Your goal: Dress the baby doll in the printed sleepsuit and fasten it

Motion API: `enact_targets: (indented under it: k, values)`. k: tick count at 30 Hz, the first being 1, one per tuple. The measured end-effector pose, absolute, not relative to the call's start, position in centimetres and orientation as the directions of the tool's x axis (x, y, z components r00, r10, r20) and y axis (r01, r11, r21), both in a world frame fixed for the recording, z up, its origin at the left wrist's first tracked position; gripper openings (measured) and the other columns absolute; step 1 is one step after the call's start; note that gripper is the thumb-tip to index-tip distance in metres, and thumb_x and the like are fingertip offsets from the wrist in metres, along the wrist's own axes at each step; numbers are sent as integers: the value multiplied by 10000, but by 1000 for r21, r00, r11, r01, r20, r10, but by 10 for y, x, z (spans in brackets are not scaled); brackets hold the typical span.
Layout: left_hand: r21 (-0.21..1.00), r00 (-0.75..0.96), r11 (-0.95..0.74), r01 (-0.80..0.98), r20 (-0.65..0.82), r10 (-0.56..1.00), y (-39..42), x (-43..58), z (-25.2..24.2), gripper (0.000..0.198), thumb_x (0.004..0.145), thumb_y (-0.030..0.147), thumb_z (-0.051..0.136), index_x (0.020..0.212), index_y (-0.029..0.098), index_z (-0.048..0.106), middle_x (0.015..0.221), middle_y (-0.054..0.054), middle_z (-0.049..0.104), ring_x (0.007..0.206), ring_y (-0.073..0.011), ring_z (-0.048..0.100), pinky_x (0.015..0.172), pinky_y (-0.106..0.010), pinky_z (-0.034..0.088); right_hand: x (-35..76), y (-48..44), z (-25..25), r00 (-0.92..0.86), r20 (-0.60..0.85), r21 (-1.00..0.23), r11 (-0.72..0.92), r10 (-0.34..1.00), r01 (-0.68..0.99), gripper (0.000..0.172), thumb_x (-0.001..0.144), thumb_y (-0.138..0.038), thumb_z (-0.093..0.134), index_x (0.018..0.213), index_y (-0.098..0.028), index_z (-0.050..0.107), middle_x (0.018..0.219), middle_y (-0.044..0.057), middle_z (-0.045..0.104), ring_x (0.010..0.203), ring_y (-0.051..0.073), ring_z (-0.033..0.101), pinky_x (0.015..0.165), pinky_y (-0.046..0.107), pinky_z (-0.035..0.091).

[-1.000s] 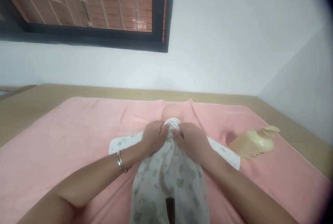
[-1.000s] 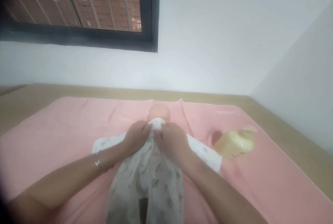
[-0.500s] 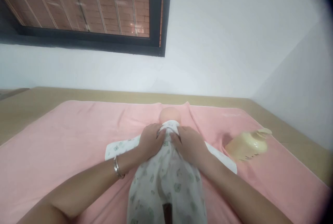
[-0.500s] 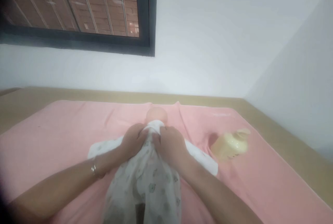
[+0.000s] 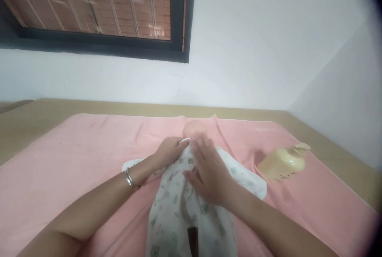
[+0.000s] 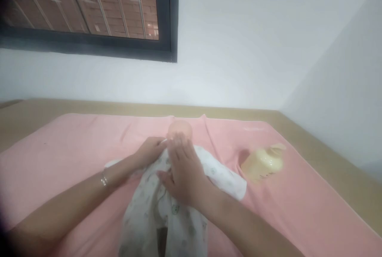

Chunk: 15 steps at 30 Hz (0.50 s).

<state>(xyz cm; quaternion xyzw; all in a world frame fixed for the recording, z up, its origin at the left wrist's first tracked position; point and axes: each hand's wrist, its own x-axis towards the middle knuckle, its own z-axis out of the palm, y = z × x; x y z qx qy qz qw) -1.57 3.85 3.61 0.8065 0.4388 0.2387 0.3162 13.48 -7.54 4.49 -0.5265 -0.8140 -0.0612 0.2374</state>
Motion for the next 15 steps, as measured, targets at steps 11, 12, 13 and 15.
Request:
enact_targets:
  k: [11,12,13,15]
  values:
    - [918,460,-157,364,-30,888,58,-19,30,268,675,374,520,525,153,495,510,31,465,531,-113,416,506,-233,326,130,-75,45,-367,388,-181,460,846,869,611,900,-418,369,1420,-114,273,1492,117,221,1388,276,94,1109,519,179]
    - [921,453,-152,360,-30,891,58,-18,30,250,661,356,521,516,156,490,509,27,474,538,-119,427,513,-235,336,131,-75,46,-379,378,-182,469,845,864,606,903,-422,363,1420,-119,275,1494,112,218,1389,273,93,1110,517,178]
    - [922,446,-146,358,-31,894,59,-18,31,234,648,341,522,507,159,486,506,22,480,542,-124,435,517,-238,343,131,-75,47,-390,368,-183,477,844,860,601,907,-425,354,1422,-125,274,1496,106,214,1389,269,95,1112,513,173]
    - [921,435,-142,363,-33,900,60,-17,32,204,627,319,522,498,164,487,502,16,494,549,-136,448,518,-243,351,132,-74,49,-395,363,-184,481,844,857,607,909,-432,350,1426,-127,263,1502,101,197,1389,266,94,1118,510,154]
